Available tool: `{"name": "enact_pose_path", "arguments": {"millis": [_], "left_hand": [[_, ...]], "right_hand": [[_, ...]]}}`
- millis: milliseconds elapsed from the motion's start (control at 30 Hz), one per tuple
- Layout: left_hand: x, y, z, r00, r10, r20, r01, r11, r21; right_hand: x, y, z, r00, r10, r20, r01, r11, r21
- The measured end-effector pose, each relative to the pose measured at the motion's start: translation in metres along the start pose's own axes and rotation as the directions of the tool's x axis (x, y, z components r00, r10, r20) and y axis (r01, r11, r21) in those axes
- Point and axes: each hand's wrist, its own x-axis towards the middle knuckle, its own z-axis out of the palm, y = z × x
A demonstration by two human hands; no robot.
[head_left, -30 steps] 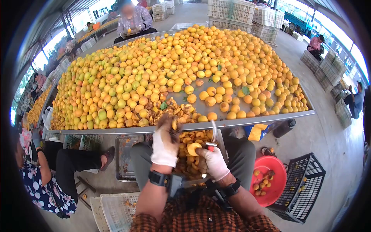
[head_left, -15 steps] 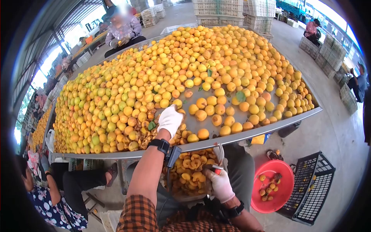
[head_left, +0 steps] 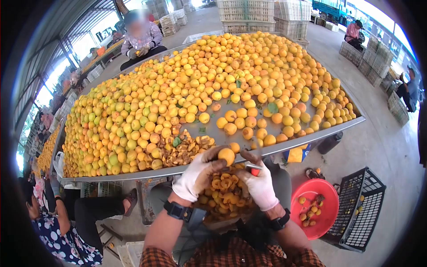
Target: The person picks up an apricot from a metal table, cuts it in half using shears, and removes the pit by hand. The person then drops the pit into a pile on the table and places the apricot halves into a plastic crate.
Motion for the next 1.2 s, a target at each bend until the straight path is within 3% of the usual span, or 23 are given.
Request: {"name": "enact_pose_path", "arguments": {"millis": [33, 100, 133, 167, 233, 267, 333, 400, 433, 467, 500, 567, 633, 700, 733, 833, 1000, 1067, 1200], "left_hand": [[-0.013, -0.004, 0.007, 0.998, -0.057, -0.025, 0.055, 0.997, -0.060], [-0.030, -0.026, 0.013, 0.999, -0.002, -0.047, -0.005, 0.987, -0.163], [-0.036, -0.030, 0.014, 0.999, 0.018, -0.047, -0.030, 0.957, -0.287], [-0.041, -0.032, 0.018, 0.999, 0.023, -0.046, -0.035, 0.956, -0.292], [-0.047, -0.035, 0.028, 0.991, 0.070, -0.118, -0.085, 0.988, -0.130], [-0.050, -0.034, 0.032, 0.989, 0.083, -0.122, -0.100, 0.985, -0.139], [-0.050, -0.047, 0.029, 0.985, 0.056, -0.163, -0.092, 0.970, -0.225], [-0.052, -0.058, 0.031, 0.963, -0.016, -0.269, -0.099, 0.907, -0.408], [-0.053, -0.063, 0.031, 0.963, -0.017, -0.270, -0.100, 0.906, -0.412], [-0.054, -0.070, 0.029, 0.970, -0.012, -0.242, -0.130, 0.817, -0.562], [-0.054, -0.073, 0.029, 0.977, 0.000, -0.214, -0.152, 0.702, -0.695], [-0.054, -0.073, 0.029, 0.966, -0.045, -0.253, -0.150, 0.702, -0.697], [-0.054, -0.072, 0.031, 0.984, -0.033, -0.175, -0.118, 0.616, -0.779], [-0.053, -0.073, 0.035, 0.983, 0.028, -0.181, -0.155, 0.655, -0.740], [-0.053, -0.074, 0.038, 0.978, 0.087, -0.187, -0.195, 0.688, -0.699], [-0.049, -0.083, 0.041, 0.972, -0.017, -0.235, -0.170, 0.643, -0.747], [-0.054, -0.075, 0.055, 0.970, -0.065, -0.235, -0.149, 0.602, -0.784], [-0.052, -0.077, 0.058, 0.971, -0.064, -0.229, -0.144, 0.607, -0.782], [-0.052, -0.083, 0.064, 0.947, -0.140, -0.290, -0.164, 0.564, -0.809]], "right_hand": [[-0.001, -0.001, 0.002, 1.000, -0.002, 0.002, 0.002, 1.000, -0.005], [-0.004, 0.003, 0.003, 0.968, -0.062, 0.244, 0.134, 0.948, -0.290], [-0.008, 0.001, 0.004, 0.969, -0.031, 0.245, 0.105, 0.949, -0.297], [-0.013, -0.001, 0.006, 0.969, -0.032, 0.246, 0.108, 0.947, -0.303], [-0.023, -0.005, 0.012, 0.973, -0.122, 0.198, 0.186, 0.920, -0.344], [-0.026, -0.010, 0.013, 0.971, -0.122, 0.204, 0.188, 0.919, -0.346], [-0.030, -0.022, 0.016, 0.971, -0.047, 0.234, 0.175, 0.807, -0.564], [-0.035, -0.025, 0.016, 0.974, -0.079, 0.213, 0.183, 0.829, -0.529], [-0.037, -0.026, 0.014, 0.976, -0.110, 0.186, 0.189, 0.849, -0.494], [-0.038, -0.013, 0.009, 0.975, -0.164, 0.150, 0.210, 0.904, -0.372], [-0.042, -0.014, 0.005, 0.975, -0.162, 0.154, 0.210, 0.903, -0.375], [-0.052, -0.023, 0.000, 0.990, 0.001, 0.143, 0.056, 0.916, -0.397], [-0.060, -0.011, -0.003, 0.982, -0.067, 0.179, 0.137, 0.898, -0.418], [-0.066, -0.005, -0.003, 0.966, -0.055, 0.252, 0.188, 0.817, -0.545], [-0.068, -0.002, 0.001, 0.951, -0.163, 0.261, 0.286, 0.781, -0.555], [-0.073, 0.005, 0.006, 0.953, -0.179, 0.246, 0.285, 0.805, -0.520], [-0.076, 0.008, 0.005, 0.970, -0.092, 0.226, 0.212, 0.779, -0.590], [-0.077, 0.015, 0.006, 0.966, -0.170, 0.197, 0.259, 0.699, -0.666], [-0.078, 0.018, 0.012, 0.983, -0.122, 0.136, 0.183, 0.608, -0.773]]}}
